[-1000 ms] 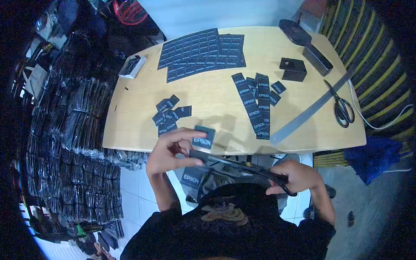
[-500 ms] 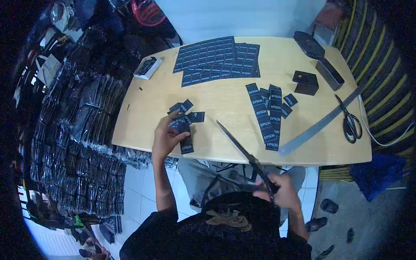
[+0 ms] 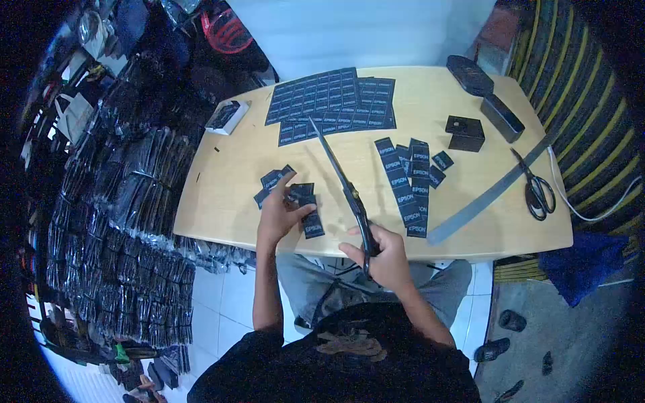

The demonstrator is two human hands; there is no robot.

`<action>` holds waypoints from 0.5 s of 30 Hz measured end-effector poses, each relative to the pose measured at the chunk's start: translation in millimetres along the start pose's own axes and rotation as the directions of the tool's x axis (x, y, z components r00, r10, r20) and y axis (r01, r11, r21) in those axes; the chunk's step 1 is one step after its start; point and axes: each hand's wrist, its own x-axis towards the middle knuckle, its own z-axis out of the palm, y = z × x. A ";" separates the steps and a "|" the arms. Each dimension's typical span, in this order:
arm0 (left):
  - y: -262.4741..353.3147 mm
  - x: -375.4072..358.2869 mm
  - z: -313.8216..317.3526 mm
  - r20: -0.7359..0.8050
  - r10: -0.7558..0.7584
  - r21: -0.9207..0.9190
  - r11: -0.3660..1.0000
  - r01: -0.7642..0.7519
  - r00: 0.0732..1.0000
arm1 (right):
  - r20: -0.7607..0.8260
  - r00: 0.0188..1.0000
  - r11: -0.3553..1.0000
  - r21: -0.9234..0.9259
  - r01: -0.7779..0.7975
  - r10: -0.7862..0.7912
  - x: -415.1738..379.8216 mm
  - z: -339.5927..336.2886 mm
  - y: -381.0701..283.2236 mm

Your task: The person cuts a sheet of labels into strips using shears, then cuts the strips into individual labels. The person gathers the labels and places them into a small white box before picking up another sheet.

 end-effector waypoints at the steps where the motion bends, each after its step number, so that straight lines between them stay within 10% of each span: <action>1: -6.5 -0.1 -3.3 -0.021 -0.012 0.079 0.997 0.013 1.000 | -0.002 1.000 1.000 0.000 0.001 -0.001 -1.9 -2.4 3.6; 9: -35.5 1.5 -30.4 0.009 -0.179 0.195 0.965 0.174 0.984 | 0.005 0.998 0.998 -0.024 -0.058 0.059 -7.6 -6.8 2.4; 15: -13.0 -7.9 -30.8 -0.173 -0.009 0.125 0.992 0.031 0.985 | 0.051 0.998 0.999 -0.039 -0.029 0.031 -6.8 -3.0 5.5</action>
